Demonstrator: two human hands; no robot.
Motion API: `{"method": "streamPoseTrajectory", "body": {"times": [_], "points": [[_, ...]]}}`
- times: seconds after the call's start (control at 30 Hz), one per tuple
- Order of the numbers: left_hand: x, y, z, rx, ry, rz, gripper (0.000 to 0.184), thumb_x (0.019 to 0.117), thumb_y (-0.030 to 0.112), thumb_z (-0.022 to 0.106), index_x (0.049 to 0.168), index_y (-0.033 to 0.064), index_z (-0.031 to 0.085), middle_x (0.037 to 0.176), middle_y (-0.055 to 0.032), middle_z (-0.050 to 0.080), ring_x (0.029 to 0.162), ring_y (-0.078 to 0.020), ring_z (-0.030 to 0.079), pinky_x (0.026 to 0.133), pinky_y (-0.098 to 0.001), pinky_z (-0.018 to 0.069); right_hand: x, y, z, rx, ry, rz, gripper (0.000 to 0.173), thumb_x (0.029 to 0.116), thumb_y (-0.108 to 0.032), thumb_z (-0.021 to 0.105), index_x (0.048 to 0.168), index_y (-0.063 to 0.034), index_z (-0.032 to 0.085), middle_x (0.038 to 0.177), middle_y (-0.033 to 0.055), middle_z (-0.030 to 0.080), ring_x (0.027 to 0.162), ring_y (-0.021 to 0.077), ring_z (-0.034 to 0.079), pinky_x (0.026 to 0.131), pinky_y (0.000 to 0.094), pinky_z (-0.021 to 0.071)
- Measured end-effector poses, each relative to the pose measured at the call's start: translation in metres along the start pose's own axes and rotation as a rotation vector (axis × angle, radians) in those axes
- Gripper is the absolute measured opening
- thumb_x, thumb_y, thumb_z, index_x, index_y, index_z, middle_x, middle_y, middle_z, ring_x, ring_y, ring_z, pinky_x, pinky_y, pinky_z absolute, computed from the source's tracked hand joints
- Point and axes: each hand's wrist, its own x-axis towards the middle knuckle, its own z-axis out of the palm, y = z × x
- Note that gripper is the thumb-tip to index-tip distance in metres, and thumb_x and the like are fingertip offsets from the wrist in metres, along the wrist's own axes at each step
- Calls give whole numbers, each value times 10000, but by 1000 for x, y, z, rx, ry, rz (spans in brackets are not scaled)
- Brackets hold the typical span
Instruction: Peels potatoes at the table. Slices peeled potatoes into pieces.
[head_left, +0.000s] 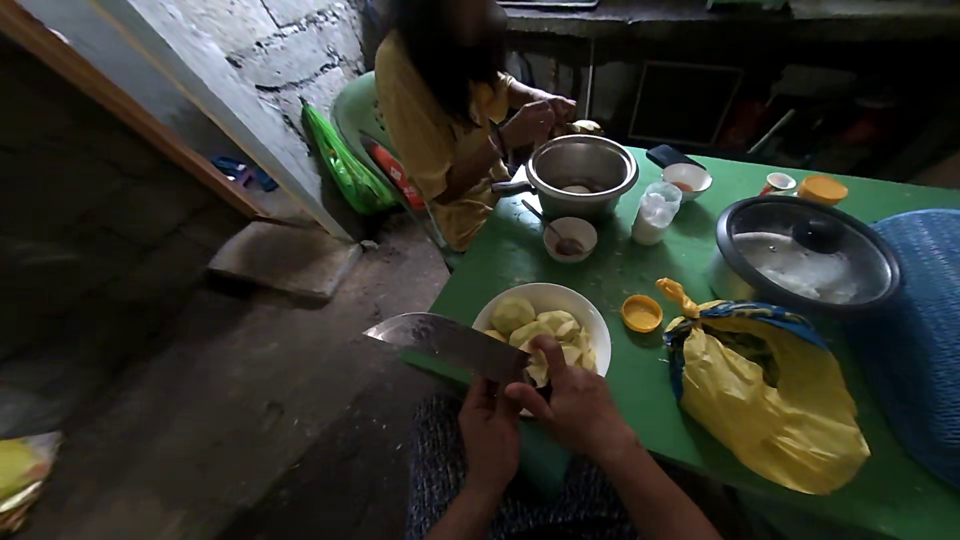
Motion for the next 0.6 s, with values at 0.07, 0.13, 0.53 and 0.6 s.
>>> {"method": "streamPoseTrajectory", "body": {"times": [0.07, 0.13, 0.53, 0.6], "points": [[1, -2, 0, 13, 7, 1, 205, 989, -17, 496, 1186, -20, 551, 965, 16, 698, 868, -54, 691, 801, -251, 606, 0, -2, 6, -70, 77, -15, 790, 964, -711, 432, 1347, -44, 614, 663, 82, 672, 561, 268, 664, 484, 482, 531], [1, -3, 1, 35, -7, -7, 256, 1008, 16, 512, 1257, -42, 527, 996, 2, 696, 871, -62, 697, 802, -259, 612, 3, -4, 6, -111, 109, 30, 742, 976, -685, 442, 1317, -54, 634, 684, 91, 679, 580, 288, 674, 495, 493, 533], [26, 17, -3, -405, -46, -331, 409, 1075, 44, 353, 1480, 26, 406, 1254, -79, 641, 1033, -171, 689, 909, -351, 585, 4, 10, -15, 666, -221, 160, 519, 1077, -440, 423, 1397, -42, 519, 748, -28, 539, 585, 30, 480, 559, 247, 465], [29, 18, -2, -479, -60, -346, 368, 1088, 73, 307, 1426, 10, 439, 1174, -83, 673, 1015, -170, 696, 896, -339, 590, -1, 8, -10, 560, -172, 53, 593, 1057, -505, 443, 1410, -38, 534, 846, 28, 642, 637, 59, 552, 602, 288, 517]]}}
